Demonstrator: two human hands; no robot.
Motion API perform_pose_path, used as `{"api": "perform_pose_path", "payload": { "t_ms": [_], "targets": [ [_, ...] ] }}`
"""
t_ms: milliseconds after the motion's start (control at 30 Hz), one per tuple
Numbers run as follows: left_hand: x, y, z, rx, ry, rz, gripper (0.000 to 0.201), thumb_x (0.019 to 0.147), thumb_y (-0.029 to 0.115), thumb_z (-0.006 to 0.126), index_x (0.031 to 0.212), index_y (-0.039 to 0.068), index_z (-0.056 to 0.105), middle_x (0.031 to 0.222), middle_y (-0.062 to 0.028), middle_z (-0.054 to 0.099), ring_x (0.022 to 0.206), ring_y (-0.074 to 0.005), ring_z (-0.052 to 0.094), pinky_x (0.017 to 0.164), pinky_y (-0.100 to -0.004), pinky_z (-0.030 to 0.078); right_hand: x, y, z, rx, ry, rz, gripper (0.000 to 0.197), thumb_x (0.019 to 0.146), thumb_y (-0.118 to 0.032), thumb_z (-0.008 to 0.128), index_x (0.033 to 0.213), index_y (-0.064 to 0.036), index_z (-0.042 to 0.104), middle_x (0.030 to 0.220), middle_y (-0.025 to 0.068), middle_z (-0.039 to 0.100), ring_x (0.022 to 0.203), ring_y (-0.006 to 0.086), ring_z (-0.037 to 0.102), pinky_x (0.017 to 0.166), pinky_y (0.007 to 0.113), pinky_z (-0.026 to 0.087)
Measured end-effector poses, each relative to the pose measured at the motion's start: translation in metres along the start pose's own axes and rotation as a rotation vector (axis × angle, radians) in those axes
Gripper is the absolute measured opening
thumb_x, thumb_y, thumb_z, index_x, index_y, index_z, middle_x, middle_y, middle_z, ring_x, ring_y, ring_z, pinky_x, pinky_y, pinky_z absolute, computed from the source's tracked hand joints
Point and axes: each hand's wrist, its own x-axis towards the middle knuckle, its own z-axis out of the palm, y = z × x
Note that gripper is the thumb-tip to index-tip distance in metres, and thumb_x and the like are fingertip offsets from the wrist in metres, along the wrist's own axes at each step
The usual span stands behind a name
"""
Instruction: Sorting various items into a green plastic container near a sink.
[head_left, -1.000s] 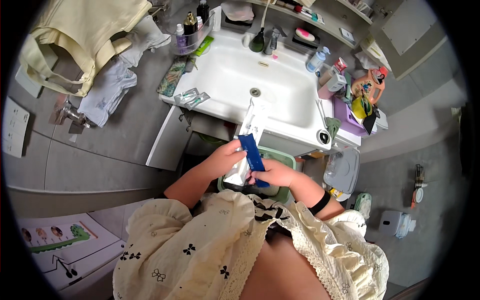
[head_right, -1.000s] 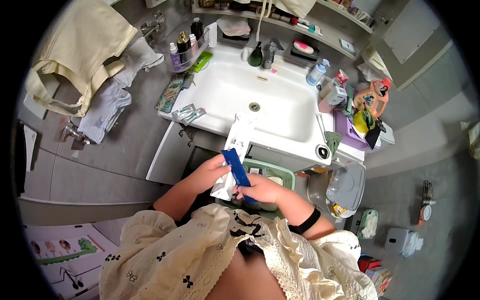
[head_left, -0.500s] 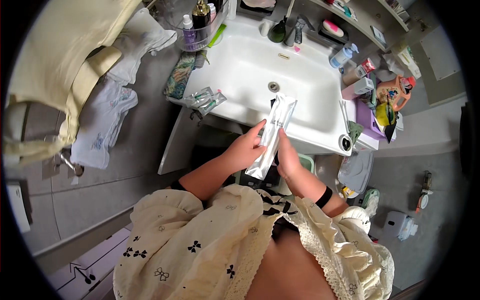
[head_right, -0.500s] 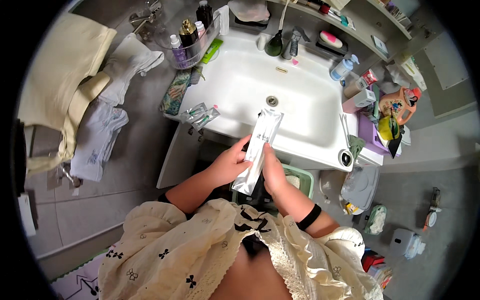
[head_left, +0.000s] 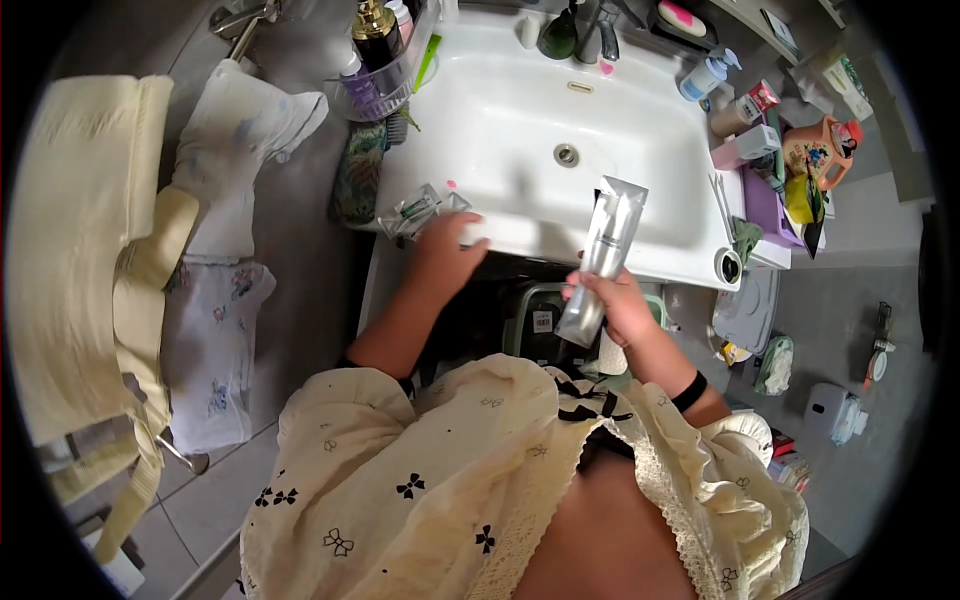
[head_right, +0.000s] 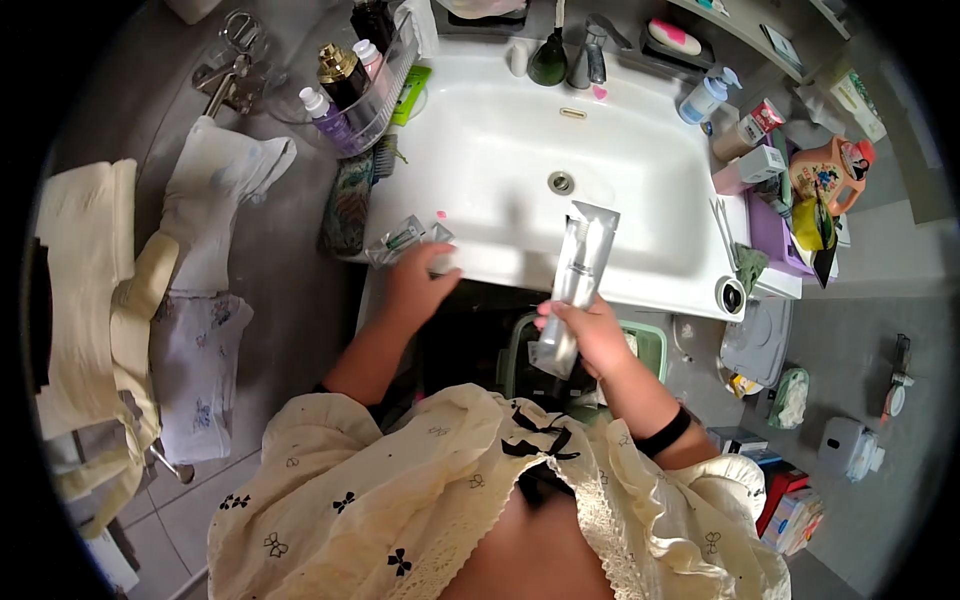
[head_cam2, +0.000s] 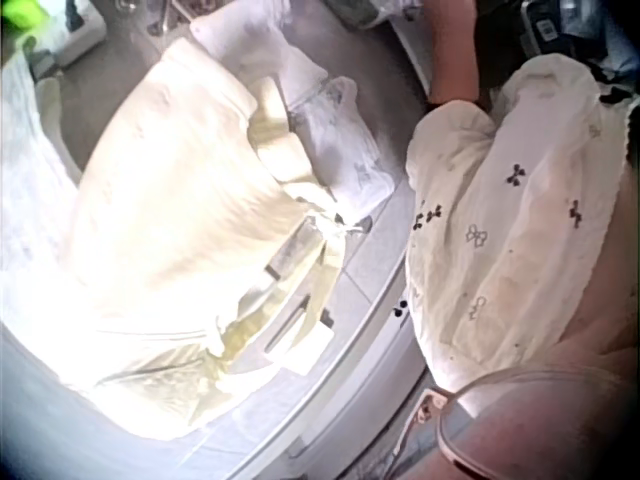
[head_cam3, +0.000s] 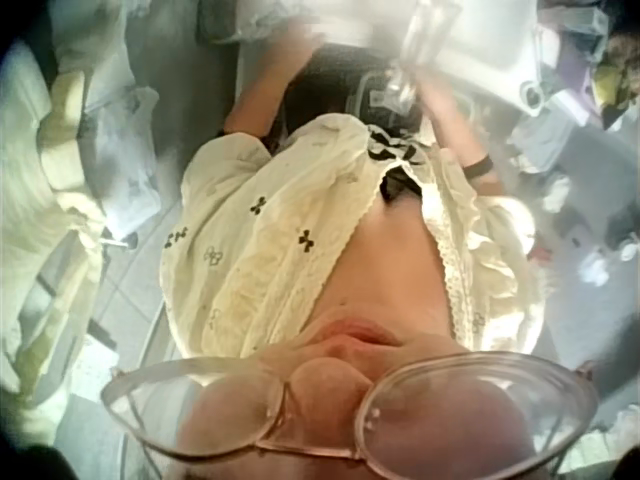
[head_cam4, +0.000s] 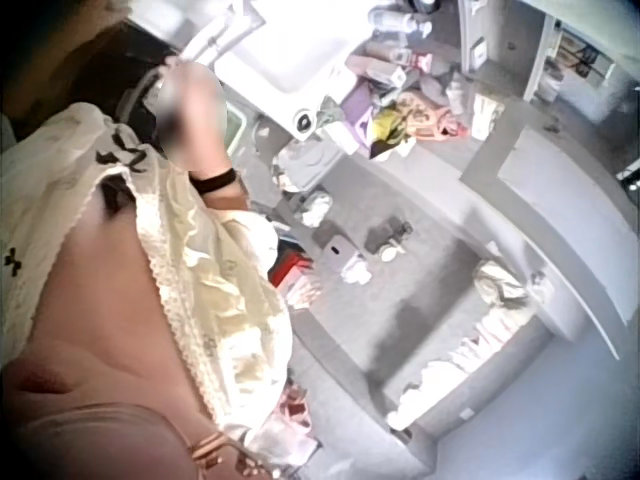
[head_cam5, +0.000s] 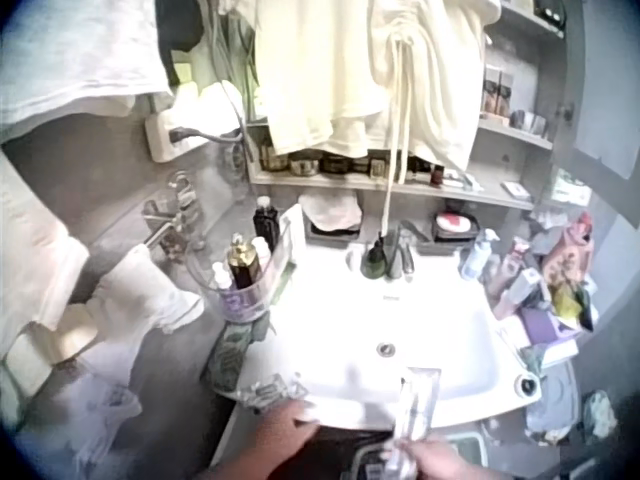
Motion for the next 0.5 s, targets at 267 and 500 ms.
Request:
{"api": "perform_pose_path", "payload": {
  "t_ms": [267, 500],
  "targets": [
    [0.016, -0.056, -0.010, 0.716, -0.085, -0.201, 0.069, 0.068, 0.039, 0.066, 0.119, -0.001, 0.042, 0.117, -0.0174, 0.047, 0.107, -0.0325, 0.045, 0.092, -0.0404, 0.036, -0.002, 0.030, -0.047, -0.017, 0.113, -0.027, 0.016, 0.084, -0.007, 0.051, 0.098, -0.0021, 0.047, 0.078, 0.0060, 0.055, 0.069, 0.0153, 0.055, 0.064, 0.027, 0.046],
    [0.019, -0.063, -0.002, 0.689, -0.148, -0.227, 0.064, 0.068, 0.039, 0.066, 0.115, -0.001, 0.047, 0.116, -0.0173, 0.047, 0.106, -0.0320, 0.045, 0.091, -0.0396, 0.038, -0.011, 0.043, -0.057, -0.001, 0.210, -0.022, 0.012, 0.082, -0.009, 0.051, 0.092, -0.0016, 0.049, 0.077, 0.0058, 0.055, 0.068, 0.0142, 0.054, 0.064, 0.026, 0.045]
  ]
}}
